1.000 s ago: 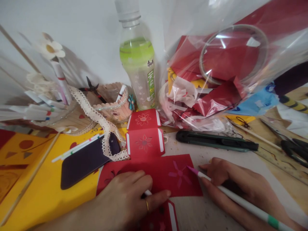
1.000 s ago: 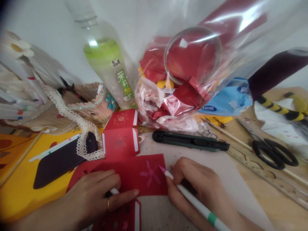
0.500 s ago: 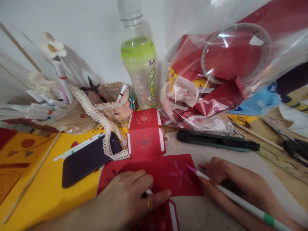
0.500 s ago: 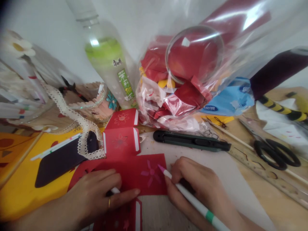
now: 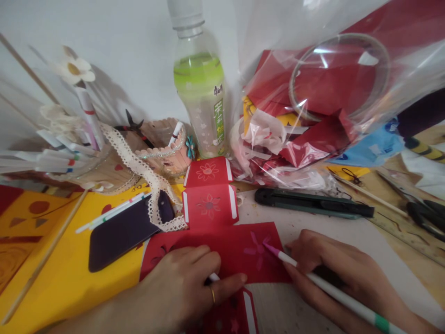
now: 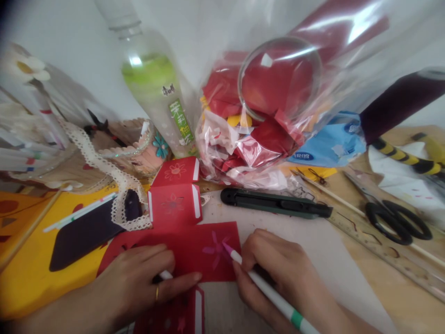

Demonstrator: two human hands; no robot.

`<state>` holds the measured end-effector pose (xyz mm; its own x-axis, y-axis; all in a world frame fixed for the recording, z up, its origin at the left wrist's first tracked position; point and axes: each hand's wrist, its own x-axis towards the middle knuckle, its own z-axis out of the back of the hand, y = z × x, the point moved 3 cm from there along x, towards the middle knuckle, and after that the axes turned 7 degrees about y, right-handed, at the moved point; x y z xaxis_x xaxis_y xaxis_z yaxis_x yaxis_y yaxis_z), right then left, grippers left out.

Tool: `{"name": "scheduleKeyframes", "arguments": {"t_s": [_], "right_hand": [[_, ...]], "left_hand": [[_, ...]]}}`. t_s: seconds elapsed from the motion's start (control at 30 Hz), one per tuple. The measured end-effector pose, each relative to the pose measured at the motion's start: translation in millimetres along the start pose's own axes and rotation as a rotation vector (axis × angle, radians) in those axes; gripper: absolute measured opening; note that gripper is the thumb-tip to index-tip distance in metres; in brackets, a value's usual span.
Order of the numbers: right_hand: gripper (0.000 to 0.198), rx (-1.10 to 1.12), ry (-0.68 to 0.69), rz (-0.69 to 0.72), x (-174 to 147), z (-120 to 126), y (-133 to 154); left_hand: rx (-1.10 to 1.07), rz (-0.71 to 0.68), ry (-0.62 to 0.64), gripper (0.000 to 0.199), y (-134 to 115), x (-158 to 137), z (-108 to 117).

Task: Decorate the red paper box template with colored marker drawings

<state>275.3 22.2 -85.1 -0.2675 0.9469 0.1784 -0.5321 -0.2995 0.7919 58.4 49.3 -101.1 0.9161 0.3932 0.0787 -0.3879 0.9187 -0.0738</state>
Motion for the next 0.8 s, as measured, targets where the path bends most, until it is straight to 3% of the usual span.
{"name": "scheduleKeyframes", "arguments": {"t_s": [0.57,0.8], "right_hand": [[0.02,-0.059,0.059,-0.048,-1,9,-2],[0.021,-0.095,0.026,-0.072,-3,9,-6]], "left_hand": [[-0.007,-0.01,0.037,0.022,1,0,2],[-0.014,0.045,-0.008,0.018,0,-4,-9]]}}
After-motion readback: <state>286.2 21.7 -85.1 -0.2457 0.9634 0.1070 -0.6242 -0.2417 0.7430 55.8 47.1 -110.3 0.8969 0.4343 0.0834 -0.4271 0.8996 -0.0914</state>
